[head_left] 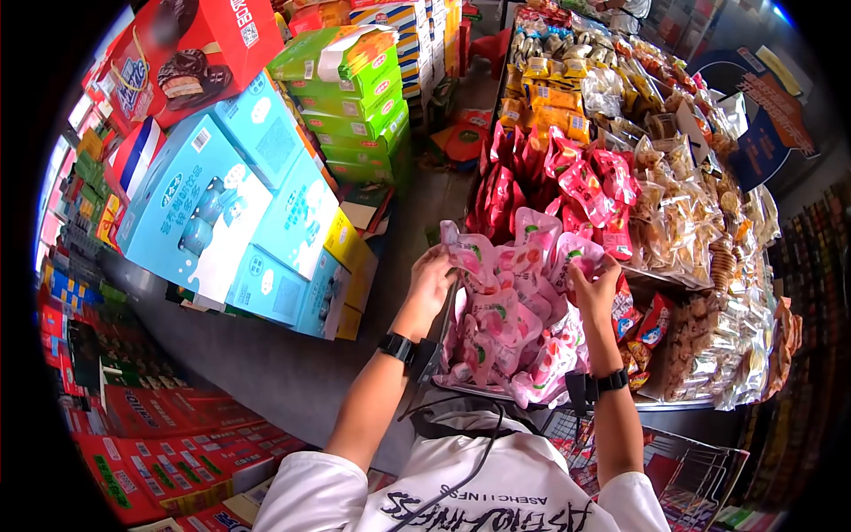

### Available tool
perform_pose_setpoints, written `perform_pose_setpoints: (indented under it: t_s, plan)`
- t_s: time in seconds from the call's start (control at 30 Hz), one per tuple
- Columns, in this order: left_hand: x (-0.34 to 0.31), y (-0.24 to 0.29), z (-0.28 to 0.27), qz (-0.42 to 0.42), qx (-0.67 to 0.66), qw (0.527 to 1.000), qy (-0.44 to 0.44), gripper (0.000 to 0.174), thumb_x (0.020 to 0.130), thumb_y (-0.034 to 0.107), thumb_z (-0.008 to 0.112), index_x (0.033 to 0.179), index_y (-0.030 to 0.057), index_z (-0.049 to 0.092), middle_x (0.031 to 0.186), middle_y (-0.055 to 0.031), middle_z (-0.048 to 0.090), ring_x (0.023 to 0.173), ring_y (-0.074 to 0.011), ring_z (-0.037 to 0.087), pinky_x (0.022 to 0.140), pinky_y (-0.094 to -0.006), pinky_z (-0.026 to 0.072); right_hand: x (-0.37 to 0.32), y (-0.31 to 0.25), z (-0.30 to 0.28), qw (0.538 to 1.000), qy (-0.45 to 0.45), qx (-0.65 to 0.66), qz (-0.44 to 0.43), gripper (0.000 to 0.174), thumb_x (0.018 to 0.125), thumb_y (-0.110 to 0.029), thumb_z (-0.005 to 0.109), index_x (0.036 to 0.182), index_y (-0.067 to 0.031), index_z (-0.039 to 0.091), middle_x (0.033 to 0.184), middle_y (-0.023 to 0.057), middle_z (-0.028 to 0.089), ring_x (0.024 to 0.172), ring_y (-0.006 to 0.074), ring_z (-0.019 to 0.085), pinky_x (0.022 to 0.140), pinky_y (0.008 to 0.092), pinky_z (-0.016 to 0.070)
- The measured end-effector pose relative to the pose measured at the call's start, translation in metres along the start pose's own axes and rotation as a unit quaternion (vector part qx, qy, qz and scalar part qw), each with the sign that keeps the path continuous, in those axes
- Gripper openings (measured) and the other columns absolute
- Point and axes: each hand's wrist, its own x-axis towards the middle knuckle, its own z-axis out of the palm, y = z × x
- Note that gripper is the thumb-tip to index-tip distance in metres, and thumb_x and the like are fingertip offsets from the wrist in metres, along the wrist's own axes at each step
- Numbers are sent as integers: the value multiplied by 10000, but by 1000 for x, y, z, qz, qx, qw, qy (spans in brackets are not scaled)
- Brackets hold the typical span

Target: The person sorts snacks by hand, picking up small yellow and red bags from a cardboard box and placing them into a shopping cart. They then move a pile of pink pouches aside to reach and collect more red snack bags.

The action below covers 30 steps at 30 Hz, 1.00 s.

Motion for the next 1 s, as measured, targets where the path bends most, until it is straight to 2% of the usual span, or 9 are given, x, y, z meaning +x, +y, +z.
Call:
perform_pose_setpoints:
  t_s: [0.07,0.2,0.3,0.43,0.63,0.83,0.93,1.0]
  plan:
    - [1,-2,2,1,21,1000,-9,134,903,130,614,1033,104,592,983,-35,664,947,-186,636,833,-384,497,-1,0,1,1000,0,-3,-10,671,782,-144,775,1263,68,358,1057,142,560,922,191,581,833,297,473]
    - [-1,-3,24,-51,52,997,-36,139,913,125,582,1050,101,593,925,-16,645,856,-158,633,740,-347,521,-1,-4,3,999,8,29,-36,659,784,-131,765,1266,58,358,1043,124,579,908,177,588,836,283,472]
    - [4,-3,31,-59,51,997,-19,137,914,112,564,1049,94,589,922,-14,644,843,-160,636,736,-356,525,-1,2,3,998,2,47,-34,654,778,-141,774,1255,56,372,1064,121,568,919,169,584,827,280,474]
    - [3,5,27,-58,51,996,-49,128,908,109,574,1034,88,576,937,-28,644,873,-170,631,772,-400,528,-2,-5,-2,998,-9,53,-16,657,778,-142,776,1256,54,371,1088,127,554,941,172,576,831,285,472]
    - [3,10,10,-37,45,997,-48,115,904,115,593,1015,96,569,970,-40,643,924,-200,630,817,-461,528,-5,-10,-2,999,-3,36,-39,653,799,-131,743,1279,58,341,1054,133,592,927,170,596,840,283,475]
    - [0,5,0,-40,25,999,-9,144,904,122,598,1041,96,562,1000,-48,650,963,-219,632,830,-492,526,-2,-4,-1,999,4,21,-44,646,797,-128,732,1283,52,346,1058,145,591,923,188,601,834,290,480]
    - [2,7,-11,-15,-4,1000,11,141,913,122,595,1043,84,557,989,-59,652,931,-206,642,789,-446,550,1,8,1,996,37,18,-83,615,790,-114,733,1266,49,379,1058,136,597,913,182,602,826,291,484]
    - [2,14,-22,56,40,990,119,148,918,129,599,1049,76,554,979,-71,653,892,-193,651,758,-405,556,3,9,-5,996,-2,87,-10,580,778,-106,741,1237,46,421,1047,123,604,912,176,601,823,294,487]
